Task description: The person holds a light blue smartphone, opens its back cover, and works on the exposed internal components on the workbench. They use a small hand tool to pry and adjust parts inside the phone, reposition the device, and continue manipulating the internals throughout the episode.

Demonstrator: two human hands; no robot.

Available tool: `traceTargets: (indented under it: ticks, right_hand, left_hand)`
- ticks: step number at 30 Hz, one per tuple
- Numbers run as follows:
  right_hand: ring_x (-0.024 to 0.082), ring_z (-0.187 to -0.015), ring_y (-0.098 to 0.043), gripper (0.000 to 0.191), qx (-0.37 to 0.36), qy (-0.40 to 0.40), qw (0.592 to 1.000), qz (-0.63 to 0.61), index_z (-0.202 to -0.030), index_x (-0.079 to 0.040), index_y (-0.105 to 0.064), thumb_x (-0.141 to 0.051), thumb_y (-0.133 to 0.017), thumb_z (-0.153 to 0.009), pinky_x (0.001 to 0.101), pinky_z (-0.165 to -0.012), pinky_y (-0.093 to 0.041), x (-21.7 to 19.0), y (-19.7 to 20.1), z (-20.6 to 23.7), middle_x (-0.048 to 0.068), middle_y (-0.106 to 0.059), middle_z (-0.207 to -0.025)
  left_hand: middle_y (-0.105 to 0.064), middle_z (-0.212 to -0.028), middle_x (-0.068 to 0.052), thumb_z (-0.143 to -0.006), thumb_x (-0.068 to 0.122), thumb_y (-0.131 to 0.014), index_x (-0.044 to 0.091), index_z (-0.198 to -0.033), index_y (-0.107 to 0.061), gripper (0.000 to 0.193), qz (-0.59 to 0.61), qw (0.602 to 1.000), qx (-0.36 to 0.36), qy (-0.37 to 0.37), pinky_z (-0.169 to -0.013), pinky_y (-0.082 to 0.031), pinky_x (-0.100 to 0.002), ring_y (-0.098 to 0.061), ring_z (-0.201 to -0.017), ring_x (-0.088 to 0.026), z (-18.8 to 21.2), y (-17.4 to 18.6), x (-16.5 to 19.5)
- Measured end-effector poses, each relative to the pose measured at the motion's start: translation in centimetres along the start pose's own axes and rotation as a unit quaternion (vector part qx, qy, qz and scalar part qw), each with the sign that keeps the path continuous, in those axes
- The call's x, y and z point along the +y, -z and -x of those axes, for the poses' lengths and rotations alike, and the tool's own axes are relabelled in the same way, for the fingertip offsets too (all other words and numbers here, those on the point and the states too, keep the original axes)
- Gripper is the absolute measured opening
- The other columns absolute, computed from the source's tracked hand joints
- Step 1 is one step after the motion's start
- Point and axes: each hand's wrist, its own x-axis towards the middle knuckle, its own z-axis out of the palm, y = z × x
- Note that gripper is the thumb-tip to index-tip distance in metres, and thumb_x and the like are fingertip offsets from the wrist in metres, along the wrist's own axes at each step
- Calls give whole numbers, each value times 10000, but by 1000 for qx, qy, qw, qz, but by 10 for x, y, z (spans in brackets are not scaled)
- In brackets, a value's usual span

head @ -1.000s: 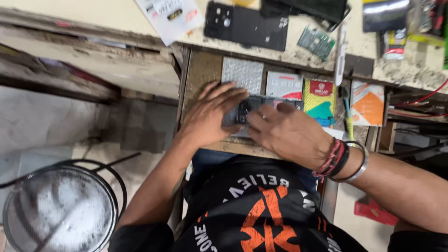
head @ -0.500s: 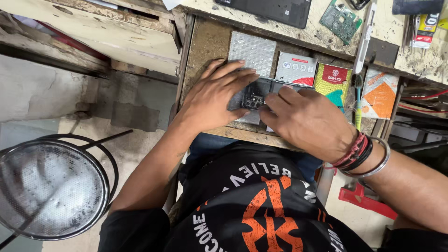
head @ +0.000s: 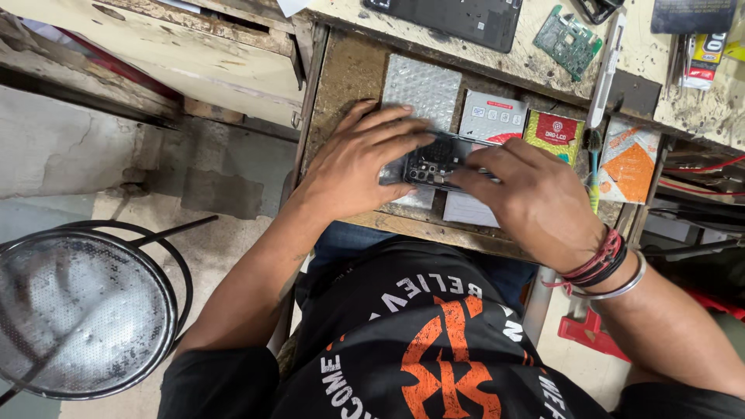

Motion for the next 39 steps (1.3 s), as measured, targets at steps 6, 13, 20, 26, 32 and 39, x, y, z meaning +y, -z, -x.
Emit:
traceTargets:
  ticks: [6, 13, 20, 26, 32, 39]
  right_hand:
    - [269, -933, -686, 295, 13, -67, 996, -49, -1071, -99, -771, -38, -701, -790, 381, -762, -580, -2, -19, 9, 62, -721, -1054]
    - [271, -935, -687, 284, 27, -69, 995, -61, -1081, -86, -759, -47, -701, -806, 383, -763, -579, -3, -22, 13, 64, -715, -1039]
    - [263, -933, -675, 297, 10, -59, 998, -26, -1087, -72, -754, -57, -679, -801, 373, -766, -572, -10, -15, 7, 68, -705, -1040]
    - [225, -924, -646, 251, -29, 61, 992, 102, -953, -78, -711, -145, -651, -718, 342, -773, -563, -23, -3, -6, 62, -672, -1005]
    - [192, -836, -604, 140, -105, 95, 965, 219, -866, -99, -655, -226, -624, -819, 294, -671, -537, -26, 1, -20, 26, -592, -844]
    - [180, -835, -605, 107, -95, 116, 968, 200, -829, -118, -641, -217, -640, -788, 286, -618, -543, -26, 5, -26, 14, -572, -816]
  left_hand:
    - [-575, -1485, 9, -753, 352, -880, 173, -1355, -664, 664, 12, 1000, 4, -9, -1249, -243, -492, -427, -1451, -204, 1, 1, -1]
    - [-572, -1485, 4, -750, 348, -880, 171, -1353, -659, 665, 4, 1000, 4, -6, -1240, -245, -490, -429, -1444, -206, 0, 0, -1]
    - [-563, -1494, 5, -749, 372, -881, 177, -1359, -653, 680, -6, 1000, 2, -3, -1243, -248, -484, -428, -1449, -205, 0, -1, -1]
    - [-563, -1498, -10, -765, 371, -876, 170, -1387, -636, 696, -15, 1000, 7, -14, -1245, -250, -479, -428, -1451, -209, 1, -1, -1]
    - [-560, -1489, -12, -759, 394, -868, 170, -1388, -628, 709, -13, 1000, 4, -8, -1243, -234, -486, -428, -1441, -214, 0, -1, -2]
    - [-572, -1482, -8, -777, 385, -871, 156, -1388, -626, 697, -7, 1000, 13, -17, -1241, -244, -486, -426, -1447, -218, 2, -1, -3]
